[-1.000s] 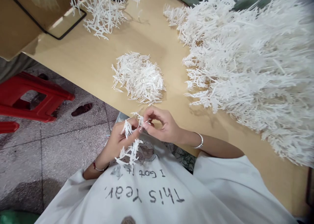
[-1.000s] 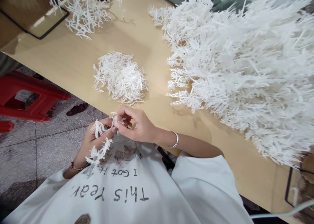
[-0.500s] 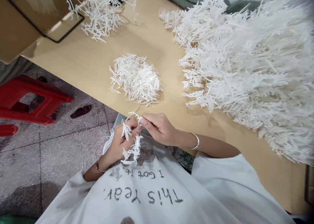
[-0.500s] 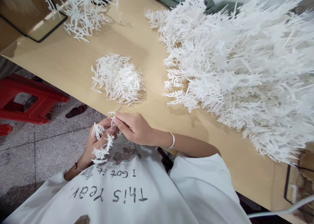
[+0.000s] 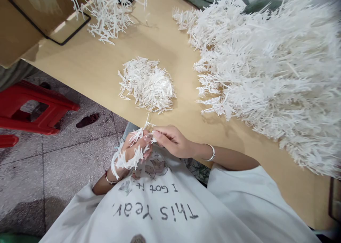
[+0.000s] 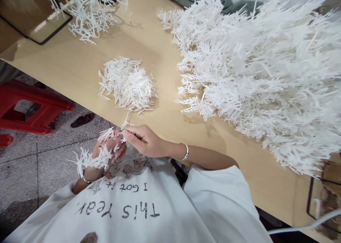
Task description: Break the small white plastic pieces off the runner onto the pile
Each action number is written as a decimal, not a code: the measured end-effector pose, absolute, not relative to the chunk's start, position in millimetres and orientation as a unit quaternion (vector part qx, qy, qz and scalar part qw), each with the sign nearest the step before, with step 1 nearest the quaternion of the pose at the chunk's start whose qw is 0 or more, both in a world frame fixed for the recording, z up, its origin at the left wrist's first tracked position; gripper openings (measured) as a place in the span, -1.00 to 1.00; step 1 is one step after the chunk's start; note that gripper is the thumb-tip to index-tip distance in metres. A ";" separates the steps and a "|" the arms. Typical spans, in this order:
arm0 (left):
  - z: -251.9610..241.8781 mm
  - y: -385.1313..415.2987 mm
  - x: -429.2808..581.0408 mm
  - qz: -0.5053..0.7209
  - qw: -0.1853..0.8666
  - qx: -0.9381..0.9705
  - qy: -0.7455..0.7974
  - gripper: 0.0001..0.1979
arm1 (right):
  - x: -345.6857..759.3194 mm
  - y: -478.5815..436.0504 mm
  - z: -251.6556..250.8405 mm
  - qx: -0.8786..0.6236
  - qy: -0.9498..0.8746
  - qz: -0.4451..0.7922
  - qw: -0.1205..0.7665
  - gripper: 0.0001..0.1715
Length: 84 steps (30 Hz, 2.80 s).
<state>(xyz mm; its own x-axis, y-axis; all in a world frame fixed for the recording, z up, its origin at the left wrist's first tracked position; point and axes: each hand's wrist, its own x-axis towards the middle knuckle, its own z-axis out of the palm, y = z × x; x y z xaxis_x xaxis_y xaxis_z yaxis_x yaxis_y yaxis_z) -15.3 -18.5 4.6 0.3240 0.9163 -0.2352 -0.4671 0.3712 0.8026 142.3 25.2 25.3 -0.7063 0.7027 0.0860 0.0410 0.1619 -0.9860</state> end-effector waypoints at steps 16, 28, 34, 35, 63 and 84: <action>-8.1 -14.3 0.8 0.394 0.907 0.083 0.121 -0.53 | 136.3 18.9 16.8 -0.184 -0.414 0.840 0.298 -0.50; 0.7 -4.1 -7.5 0.467 0.876 0.104 0.060 -0.37 | 143.0 27.3 33.6 -0.113 -0.361 0.886 0.269 -0.49; 2.5 -1.8 -8.4 0.468 0.864 0.145 0.113 -0.45 | 145.2 36.0 39.0 -0.211 -0.578 0.724 0.311 -0.63; 2.9 -1.9 -8.8 0.471 0.860 0.156 0.124 -0.47 | 146.4 39.4 41.9 -0.226 -0.624 0.682 0.308 -0.65; -8.4 -4.1 -8.2 0.445 0.811 0.242 0.293 -0.63 | 151.4 144.9 54.5 -0.419 -0.848 0.156 0.284 -0.38; 22.3 16.1 14.5 0.682 0.471 0.268 0.491 -0.76 | 133.8 59.6 56.5 -0.386 -0.705 0.433 0.409 -0.65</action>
<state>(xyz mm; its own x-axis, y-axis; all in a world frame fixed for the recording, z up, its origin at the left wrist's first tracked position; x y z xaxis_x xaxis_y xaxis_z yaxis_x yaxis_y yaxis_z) 14.5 16.1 22.3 -0.4117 0.9061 -0.0971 -0.3794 -0.0735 0.9223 133.8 59.6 56.5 -0.3679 0.8977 0.2424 0.1889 0.3274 -0.9258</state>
